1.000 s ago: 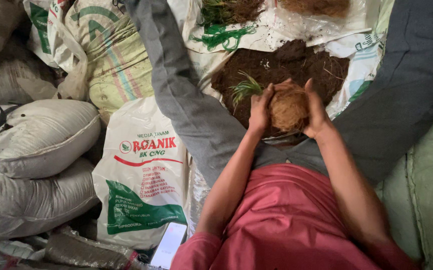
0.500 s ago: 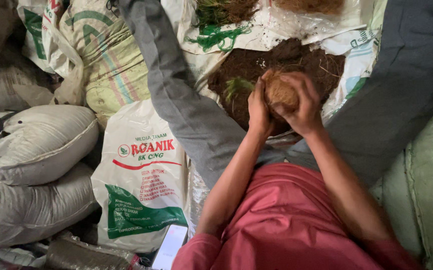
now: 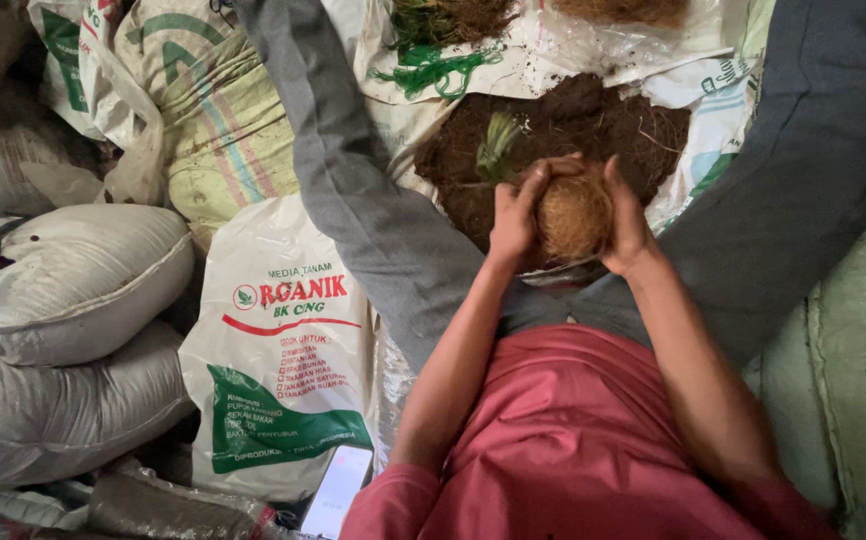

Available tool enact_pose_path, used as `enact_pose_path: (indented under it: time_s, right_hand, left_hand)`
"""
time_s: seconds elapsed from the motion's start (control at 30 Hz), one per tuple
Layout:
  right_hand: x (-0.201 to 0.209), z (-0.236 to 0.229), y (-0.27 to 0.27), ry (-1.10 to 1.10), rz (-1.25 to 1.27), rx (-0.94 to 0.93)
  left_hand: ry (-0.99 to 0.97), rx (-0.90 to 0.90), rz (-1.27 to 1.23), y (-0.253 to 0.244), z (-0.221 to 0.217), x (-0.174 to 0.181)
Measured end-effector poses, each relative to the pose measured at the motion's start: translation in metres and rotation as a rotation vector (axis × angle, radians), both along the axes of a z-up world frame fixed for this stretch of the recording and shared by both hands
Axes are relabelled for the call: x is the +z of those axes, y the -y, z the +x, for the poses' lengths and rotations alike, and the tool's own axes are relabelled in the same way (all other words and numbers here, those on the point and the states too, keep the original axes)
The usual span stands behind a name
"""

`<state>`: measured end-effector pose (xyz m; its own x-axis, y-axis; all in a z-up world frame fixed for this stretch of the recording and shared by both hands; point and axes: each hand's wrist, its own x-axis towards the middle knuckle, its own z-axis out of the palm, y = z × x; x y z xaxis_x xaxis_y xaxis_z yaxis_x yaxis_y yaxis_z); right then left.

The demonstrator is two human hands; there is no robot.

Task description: The person sits on the floor and wraps a small plant's root ball with coconut coir and green twine. They repeatedly adjust the coir and tie the twine to secure the root ball, then place the finished unit aside.

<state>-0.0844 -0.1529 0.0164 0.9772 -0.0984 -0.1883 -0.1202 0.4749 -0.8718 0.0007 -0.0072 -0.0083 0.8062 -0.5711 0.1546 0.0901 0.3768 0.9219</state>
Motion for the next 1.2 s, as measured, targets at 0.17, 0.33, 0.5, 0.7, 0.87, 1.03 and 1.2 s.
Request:
enact_pose_path:
  time_s: [0.17, 0.33, 0.5, 0.7, 0.87, 1.03, 1.2]
  right_hand:
    - [0.011, -0.002, -0.001, 0.159, -0.492, -0.256]
    - [0.003, 0.002, -0.011, 0.388, -0.838, -0.279]
    - [-0.015, 0.003, -0.014, 0.239, -0.729, -0.421]
    - [-0.011, 0.004, -0.002, -0.094, 0.141, -0.119]
    - [-0.011, 0.009, 0.004, -0.308, 0.003, -0.018]
    - [-0.010, 0.023, 0.006, -0.125, -0.729, -0.239]
    - [0.014, 0.036, 0.014, 0.050, -0.879, -0.056]
  left_hand:
    - [-0.514, 0.314, 0.018, 0.007, 0.010, -0.012]
    - [-0.414, 0.231, -0.085, 0.013, 0.004, 0.009]
    - [-0.036, 0.044, 0.005, 0.014, 0.003, 0.012]
    - [-0.010, -0.119, 0.284, 0.010, 0.018, -0.012]
    - [-0.157, -0.028, 0.020, 0.004, 0.016, -0.012]
    - [-0.130, 0.219, 0.213, 0.003, 0.033, -0.004]
    - [-0.170, 0.365, 0.333, 0.019, 0.052, -0.010]
